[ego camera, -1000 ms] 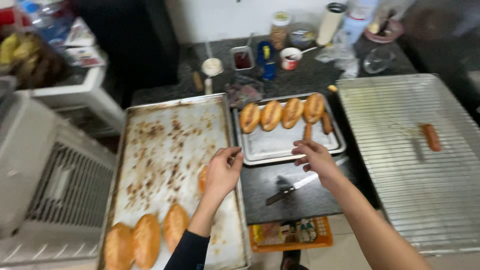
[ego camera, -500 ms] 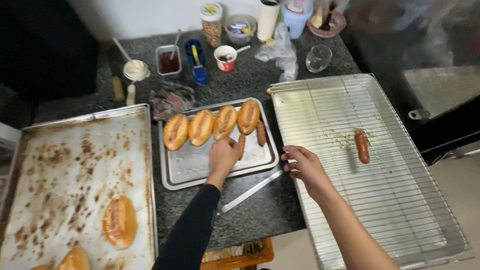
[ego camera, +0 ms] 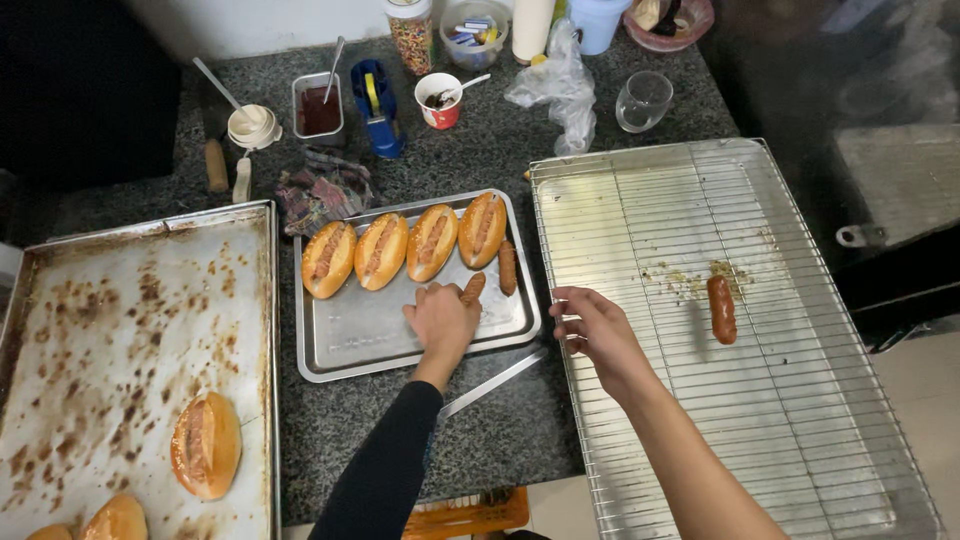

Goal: The person retrieves a tray of buns and sausages from a display case and places it on a counter. They then slice the buns lengthwise using a knife and insert sausages into each bun, arranging the finished hot dogs on a tray.

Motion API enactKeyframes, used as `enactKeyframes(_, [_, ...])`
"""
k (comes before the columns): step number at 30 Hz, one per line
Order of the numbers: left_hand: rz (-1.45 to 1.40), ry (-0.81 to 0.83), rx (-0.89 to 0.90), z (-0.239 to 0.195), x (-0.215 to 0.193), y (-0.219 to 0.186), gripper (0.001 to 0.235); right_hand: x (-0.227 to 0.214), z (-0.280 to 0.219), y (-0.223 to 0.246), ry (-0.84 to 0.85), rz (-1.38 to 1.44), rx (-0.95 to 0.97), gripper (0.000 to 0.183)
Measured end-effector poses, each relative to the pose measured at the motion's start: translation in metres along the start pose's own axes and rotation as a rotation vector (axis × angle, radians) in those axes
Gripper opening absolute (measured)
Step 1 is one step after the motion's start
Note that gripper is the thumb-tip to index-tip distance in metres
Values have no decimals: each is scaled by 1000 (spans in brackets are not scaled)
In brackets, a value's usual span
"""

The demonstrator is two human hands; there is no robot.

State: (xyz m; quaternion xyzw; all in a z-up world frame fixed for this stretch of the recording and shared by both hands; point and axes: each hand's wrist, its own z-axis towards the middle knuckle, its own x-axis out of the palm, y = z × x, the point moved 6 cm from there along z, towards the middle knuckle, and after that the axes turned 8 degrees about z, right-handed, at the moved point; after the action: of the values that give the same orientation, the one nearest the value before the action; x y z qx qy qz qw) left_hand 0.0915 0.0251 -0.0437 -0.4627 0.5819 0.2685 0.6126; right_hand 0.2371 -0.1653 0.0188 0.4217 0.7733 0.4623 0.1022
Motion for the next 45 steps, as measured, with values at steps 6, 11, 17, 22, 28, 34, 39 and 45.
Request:
enactKeyframes(6, [-61,5,19,-14,-42,9,29,13,0,2,11,30,-13,26])
enactKeyframes(11, [-251,-100,-41,-59,-114,72,30,78,-6,2,151,16,-13,26])
enactKeyframes(17, [-300,-364,-182,-148,-201,220,32,224,-48,-42,510,-134,74,33])
enactKeyframes(22, [-347,-466,-404,-244,-244,347,33,350,-110,-137,826,-279,213,38])
enactKeyframes(28, [-480,-498,-512,-322,-260,445,35,434,-150,-266,772,-530,333,45])
enactKeyframes(34, [-557,-414,-445,-351,-254,478,30,461,-138,-327,604,-795,217,55])
enactKeyframes(39, [-479,-488,-297,-359,-263,486,25,476,-143,-339,521,-763,107,55])
enactKeyframes(45, [-599,-300,-282,-350,-245,499,31,489,-170,-320,452,-600,94,64])
